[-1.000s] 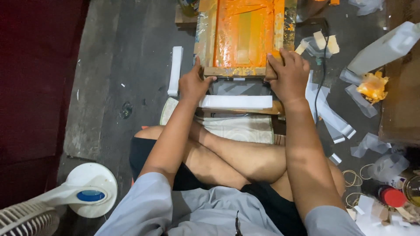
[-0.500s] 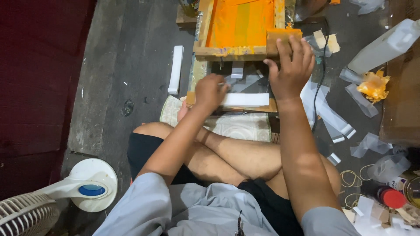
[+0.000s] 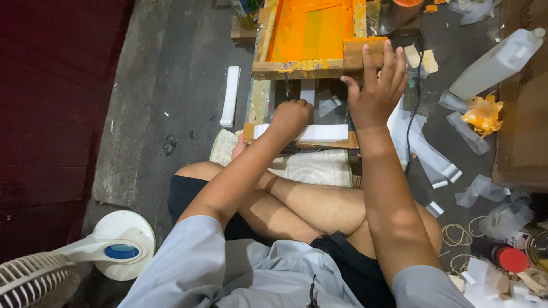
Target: A person is manually screen printing orange ink onto white straps using a screen frame and a small squeegee block while sitting on the floor.
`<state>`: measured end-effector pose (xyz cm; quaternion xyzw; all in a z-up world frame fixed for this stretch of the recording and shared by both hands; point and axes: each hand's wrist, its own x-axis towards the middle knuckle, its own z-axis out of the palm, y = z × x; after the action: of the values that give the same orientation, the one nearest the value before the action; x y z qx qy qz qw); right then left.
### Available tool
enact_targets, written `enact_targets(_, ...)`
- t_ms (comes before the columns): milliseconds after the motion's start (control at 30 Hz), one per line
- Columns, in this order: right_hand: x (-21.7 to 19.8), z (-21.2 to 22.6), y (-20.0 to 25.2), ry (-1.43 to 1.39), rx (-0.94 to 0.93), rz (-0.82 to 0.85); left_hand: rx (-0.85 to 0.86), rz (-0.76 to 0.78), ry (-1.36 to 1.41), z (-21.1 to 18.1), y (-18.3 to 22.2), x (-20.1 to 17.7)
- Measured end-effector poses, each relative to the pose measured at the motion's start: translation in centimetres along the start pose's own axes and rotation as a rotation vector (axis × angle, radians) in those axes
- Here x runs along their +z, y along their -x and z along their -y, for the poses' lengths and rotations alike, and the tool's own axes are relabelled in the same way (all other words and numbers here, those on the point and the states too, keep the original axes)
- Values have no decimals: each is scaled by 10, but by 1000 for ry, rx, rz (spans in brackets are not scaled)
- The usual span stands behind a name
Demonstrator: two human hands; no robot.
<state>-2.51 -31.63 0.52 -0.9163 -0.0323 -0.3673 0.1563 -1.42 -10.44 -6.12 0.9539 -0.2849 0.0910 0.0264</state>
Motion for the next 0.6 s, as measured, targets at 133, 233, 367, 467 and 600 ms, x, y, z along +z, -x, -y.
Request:
enact_targets(133,1,-1,3,5,-1,16,-83,-218,171,-2,20,-25)
enact_targets(233,-4,1,2,0,-5,40,-127,-358,275,-8,40,-54)
enact_targets(367,-5,-1,3,-14,-17,44,-212,-416,393,-10,67,-96)
enact_targets(467,-4,-2,4,-22,-28,74,-183,-458,509,-7,86,-130)
enact_targets(600,-9,2,6,-28,-32,121,-250,-546,654,-2,94,-159)
